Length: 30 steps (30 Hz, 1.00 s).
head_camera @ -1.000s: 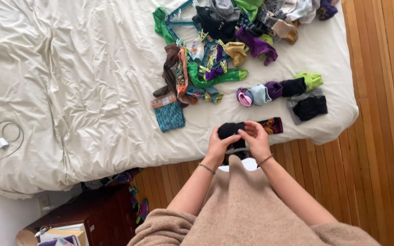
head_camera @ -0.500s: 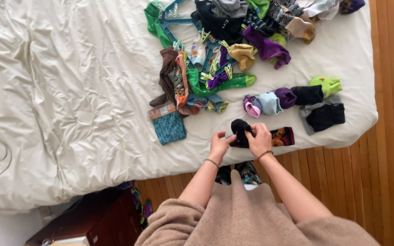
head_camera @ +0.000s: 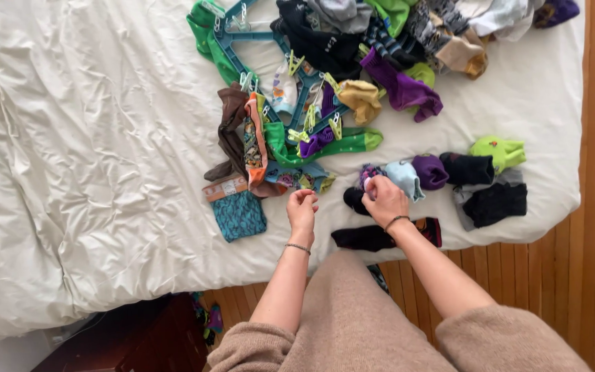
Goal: Pair and fold several pairs of socks from a pile on a bed.
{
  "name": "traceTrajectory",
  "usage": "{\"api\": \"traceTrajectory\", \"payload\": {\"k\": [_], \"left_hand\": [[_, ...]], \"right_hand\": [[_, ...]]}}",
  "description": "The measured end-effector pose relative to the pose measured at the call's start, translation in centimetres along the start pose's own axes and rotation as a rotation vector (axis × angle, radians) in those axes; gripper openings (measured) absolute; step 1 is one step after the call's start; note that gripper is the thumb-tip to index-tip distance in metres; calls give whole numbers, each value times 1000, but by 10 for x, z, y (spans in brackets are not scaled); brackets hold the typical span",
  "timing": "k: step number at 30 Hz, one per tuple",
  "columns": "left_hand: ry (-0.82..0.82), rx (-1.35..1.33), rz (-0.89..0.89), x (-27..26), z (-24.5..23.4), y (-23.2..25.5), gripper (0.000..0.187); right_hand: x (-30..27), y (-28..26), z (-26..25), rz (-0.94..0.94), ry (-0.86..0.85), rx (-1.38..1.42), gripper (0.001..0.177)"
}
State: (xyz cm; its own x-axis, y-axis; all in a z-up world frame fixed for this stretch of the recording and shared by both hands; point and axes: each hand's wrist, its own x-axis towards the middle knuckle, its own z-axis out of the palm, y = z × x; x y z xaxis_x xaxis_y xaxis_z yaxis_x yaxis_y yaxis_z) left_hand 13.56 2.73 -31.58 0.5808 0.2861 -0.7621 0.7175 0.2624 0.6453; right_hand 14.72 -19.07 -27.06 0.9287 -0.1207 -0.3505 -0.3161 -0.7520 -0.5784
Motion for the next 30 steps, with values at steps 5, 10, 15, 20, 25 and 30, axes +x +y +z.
{"api": "traceTrajectory", "payload": {"k": [5,10,15,20,25,30], "left_hand": [[-63,-51,94,22,40,11,11],[-142,-120,108,21,68,8,10],[-196,-142,61,19,83,6,6],[-270,-54,239,68,147,67,15],[-187,31,189,160,215,107,46],[-32,647,241,180,248,145,59]], "right_hand": [[123,39,-41,-133,258,-48,49],[239,86,-54,-151,396,-104,106],[235,113,-20,123,90,26,61],[152,33,-35,108,7,503,35],[129,-4,-48,162,9,662,30],[124,-22,-62,149,17,612,31]]}}
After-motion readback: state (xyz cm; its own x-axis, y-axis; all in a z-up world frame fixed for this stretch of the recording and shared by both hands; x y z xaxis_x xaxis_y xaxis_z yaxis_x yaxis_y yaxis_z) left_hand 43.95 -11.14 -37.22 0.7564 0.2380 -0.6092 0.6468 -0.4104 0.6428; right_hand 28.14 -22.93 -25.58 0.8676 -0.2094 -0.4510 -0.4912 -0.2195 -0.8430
